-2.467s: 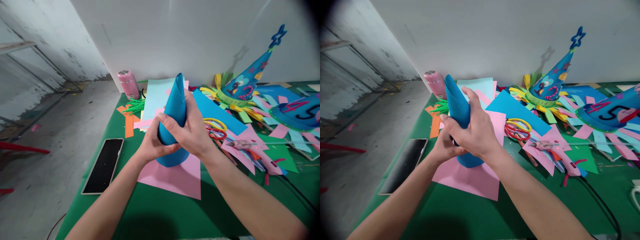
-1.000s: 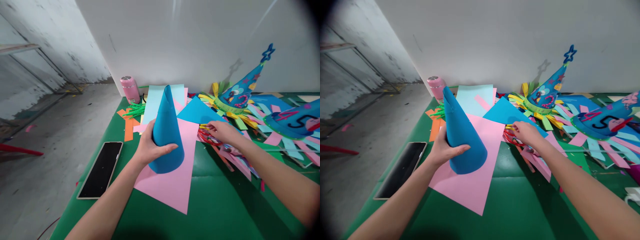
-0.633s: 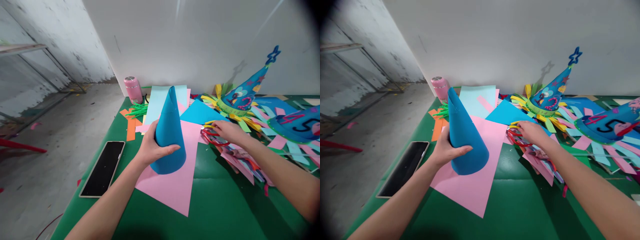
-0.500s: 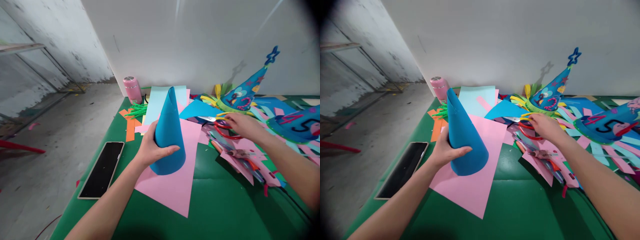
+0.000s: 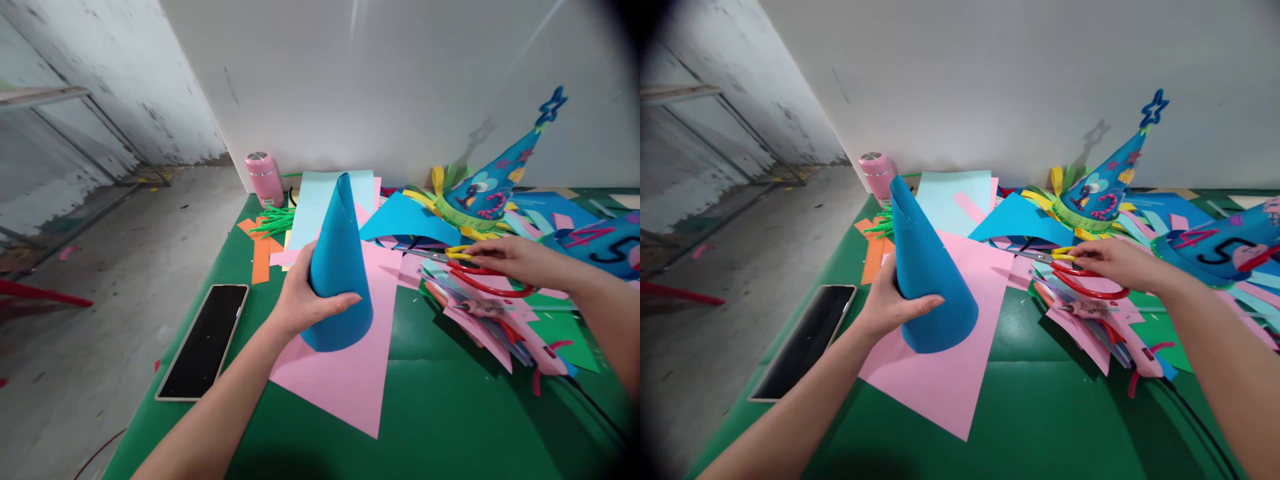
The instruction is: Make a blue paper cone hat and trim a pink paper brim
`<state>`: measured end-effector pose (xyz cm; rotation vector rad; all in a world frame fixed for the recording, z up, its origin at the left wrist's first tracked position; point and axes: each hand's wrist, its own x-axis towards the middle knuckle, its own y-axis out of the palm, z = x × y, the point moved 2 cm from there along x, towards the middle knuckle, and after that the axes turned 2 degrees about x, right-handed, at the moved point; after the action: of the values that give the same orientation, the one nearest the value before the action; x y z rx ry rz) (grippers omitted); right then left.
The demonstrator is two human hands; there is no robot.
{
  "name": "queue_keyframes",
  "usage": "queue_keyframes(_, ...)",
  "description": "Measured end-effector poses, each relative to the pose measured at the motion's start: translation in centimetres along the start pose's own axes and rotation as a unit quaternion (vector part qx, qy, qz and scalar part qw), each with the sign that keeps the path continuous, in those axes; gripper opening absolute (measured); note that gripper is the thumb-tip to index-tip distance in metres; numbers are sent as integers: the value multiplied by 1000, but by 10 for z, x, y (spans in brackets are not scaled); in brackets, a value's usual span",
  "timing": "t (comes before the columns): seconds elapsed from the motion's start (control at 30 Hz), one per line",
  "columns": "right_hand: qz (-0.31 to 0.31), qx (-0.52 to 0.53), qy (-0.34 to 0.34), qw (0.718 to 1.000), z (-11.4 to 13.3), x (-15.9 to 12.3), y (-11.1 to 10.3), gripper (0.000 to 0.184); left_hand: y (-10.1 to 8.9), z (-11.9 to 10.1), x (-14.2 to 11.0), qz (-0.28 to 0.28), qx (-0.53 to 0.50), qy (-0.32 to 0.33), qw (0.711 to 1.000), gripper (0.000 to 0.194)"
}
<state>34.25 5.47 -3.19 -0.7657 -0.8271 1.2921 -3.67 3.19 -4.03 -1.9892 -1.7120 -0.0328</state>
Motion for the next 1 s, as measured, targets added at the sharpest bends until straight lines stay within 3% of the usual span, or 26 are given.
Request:
queue_keyframes(0.1,78,11,19,997,-2,3,-3,12,0,0,0,0,0,4,1000,80)
queue_keyframes(0.27,20,-35,48,998,4,27,24,24,0,2,0,-2,-6,9,1000,78)
queue_keyframes(0.43,29,-88,43,995,15,39,55,25,2,1,-1,-1,-10,7,1000,80)
queue_keyframes(0.67,-7,-99,39,994,32,31,45,25,2,3,-1,3,-20,8,1000,80)
queue_keyframes(0.77,-36,-42,0,998,60,16,41,25,2,2,-1,4,-23,6,1000,79)
queue_keyframes(0.9,-2,93,-127,987,120,-19,57,43,3,0,-1,-9,-6,12,1000,79)
queue_keyframes(0.93,9,136,-172,976,137,-27,62,53,3,0,0,-12,-5,17,1000,78)
queue_keyframes(1.0,17,286,-266,921,169,-38,71,74,4,0,0,-12,-15,27,999,78)
